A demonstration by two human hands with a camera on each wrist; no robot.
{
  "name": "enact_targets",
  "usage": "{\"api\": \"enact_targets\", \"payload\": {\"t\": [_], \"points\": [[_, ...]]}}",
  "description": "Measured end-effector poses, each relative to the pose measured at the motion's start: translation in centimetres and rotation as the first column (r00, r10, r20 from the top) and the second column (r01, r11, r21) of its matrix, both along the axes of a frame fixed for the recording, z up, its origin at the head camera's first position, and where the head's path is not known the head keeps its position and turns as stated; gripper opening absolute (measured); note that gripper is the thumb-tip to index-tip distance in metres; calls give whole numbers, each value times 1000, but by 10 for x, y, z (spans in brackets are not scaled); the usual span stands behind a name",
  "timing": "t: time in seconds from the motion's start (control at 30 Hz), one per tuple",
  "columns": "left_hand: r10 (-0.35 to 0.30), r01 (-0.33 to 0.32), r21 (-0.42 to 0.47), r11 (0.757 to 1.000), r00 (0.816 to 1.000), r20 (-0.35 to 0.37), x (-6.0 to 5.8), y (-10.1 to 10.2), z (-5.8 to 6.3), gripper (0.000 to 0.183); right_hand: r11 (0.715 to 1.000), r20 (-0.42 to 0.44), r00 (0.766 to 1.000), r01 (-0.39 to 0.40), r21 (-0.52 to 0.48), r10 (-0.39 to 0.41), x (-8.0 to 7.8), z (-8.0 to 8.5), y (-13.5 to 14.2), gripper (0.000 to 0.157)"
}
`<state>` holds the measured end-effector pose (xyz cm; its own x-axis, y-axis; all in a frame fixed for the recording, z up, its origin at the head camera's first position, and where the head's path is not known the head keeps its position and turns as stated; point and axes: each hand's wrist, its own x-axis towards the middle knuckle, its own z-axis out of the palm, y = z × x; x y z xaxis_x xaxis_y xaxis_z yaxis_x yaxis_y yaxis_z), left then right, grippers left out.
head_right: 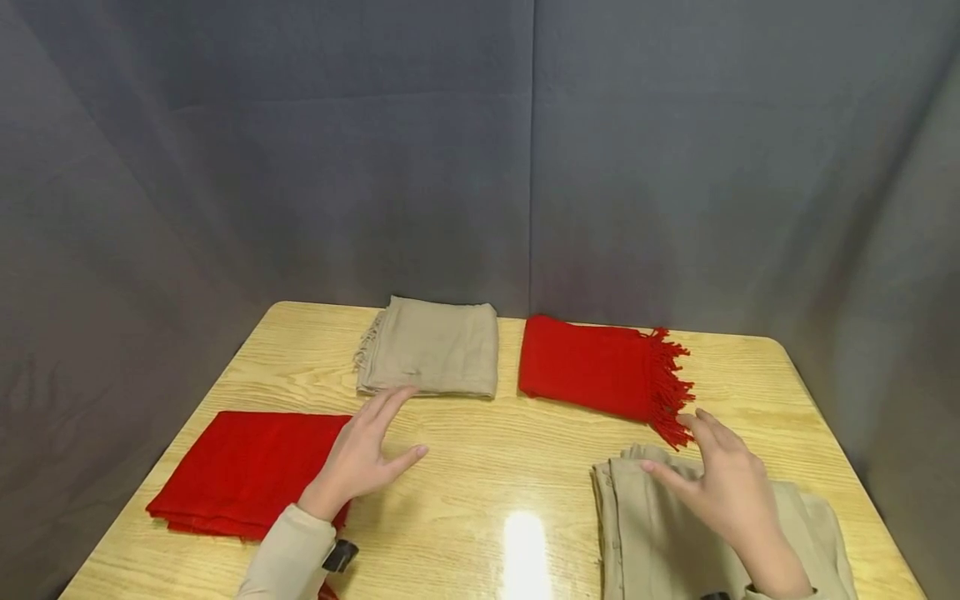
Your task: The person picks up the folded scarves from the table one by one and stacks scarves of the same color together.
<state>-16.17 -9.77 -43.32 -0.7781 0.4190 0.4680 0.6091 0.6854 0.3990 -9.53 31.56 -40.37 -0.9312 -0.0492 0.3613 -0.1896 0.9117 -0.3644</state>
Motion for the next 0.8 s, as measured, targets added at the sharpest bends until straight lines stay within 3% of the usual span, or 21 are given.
{"api": "enact_targets", "payload": {"t": [0.3,0.57,0.8], "points": [[-53,49,67,997,996,65,-2,13,0,57,1000,54,998,24,-15,-24,4,5,9,66],[-105,96,76,992,985,134,-3,27,2,53,997,77,996,57,-46,-54,6,5,18,51],[-135,124,78,989,979,150,-4,40,5,50,995,142,988,73,-67,-63,6,6,29,48]]}}
